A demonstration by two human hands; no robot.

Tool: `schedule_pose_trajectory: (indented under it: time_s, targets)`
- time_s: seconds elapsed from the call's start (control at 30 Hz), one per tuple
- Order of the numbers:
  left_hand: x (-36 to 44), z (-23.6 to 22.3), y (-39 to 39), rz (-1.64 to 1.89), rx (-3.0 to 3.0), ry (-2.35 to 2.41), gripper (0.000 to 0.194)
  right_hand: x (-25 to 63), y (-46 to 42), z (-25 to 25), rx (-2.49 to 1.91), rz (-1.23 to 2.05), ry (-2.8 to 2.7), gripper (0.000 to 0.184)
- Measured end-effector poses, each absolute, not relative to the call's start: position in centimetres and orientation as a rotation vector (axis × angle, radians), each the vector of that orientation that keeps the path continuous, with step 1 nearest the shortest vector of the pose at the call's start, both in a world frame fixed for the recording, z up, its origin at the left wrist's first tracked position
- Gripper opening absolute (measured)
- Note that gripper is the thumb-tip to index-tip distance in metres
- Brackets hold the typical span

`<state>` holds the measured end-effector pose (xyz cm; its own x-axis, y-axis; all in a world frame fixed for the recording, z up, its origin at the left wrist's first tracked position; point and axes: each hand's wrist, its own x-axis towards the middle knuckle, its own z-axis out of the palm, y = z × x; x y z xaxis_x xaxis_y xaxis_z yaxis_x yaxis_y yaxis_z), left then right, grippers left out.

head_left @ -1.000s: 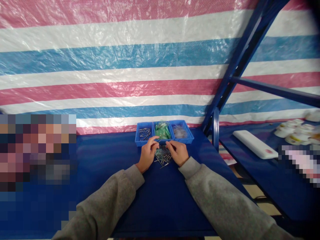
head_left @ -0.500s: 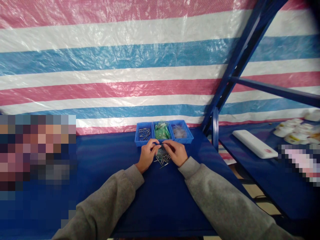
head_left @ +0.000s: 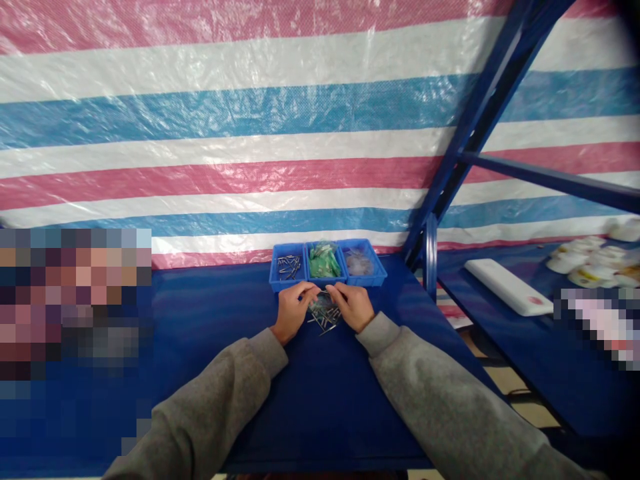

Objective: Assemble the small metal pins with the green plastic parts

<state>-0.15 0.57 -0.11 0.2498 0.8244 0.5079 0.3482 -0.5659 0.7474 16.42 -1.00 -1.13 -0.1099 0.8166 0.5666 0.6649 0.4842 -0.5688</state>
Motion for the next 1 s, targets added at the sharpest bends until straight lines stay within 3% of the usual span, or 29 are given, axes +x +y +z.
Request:
schedule_pose_trajectory:
  time_s: [0.27,0.6,0.7,0.8,0.93,1.0]
  targets:
    - [-0.3,-0.2,0.4,1.305,2.141,1.232,0.042,16.2,-1.5,-0.5,-1.158,0.283,-1.875,0.033]
    - [-2.0,4.2,2.8,1.658,2.517,1.226,0.016,16.4,-1.2,-0.9,-1.195,0.256,-1.822,0.026]
    - [-2.2,5.6,3.8,1.503,2.582,1.444,0.015,16.5,-1.1,-1.0,-1.233,0.249,-1.826,0.025]
    - [-1.5,5.1,3.3,1.401,2.555,1.538,0.025,16.6,-0.9,-1.2,-1.29,0.255,-1.828,0.02]
    - [-0.4,2.8,1.5,1.379,2.456,1.342,0.017,16.8,-0.8,-1.2,-1.368,0.226,-1.921,0.01]
    - [-0.1,1.8,0.6,1.374,2.389,1.241,0.017,16.8,-0.9,-1.2,-1.389,0.199,-2.0,0.016]
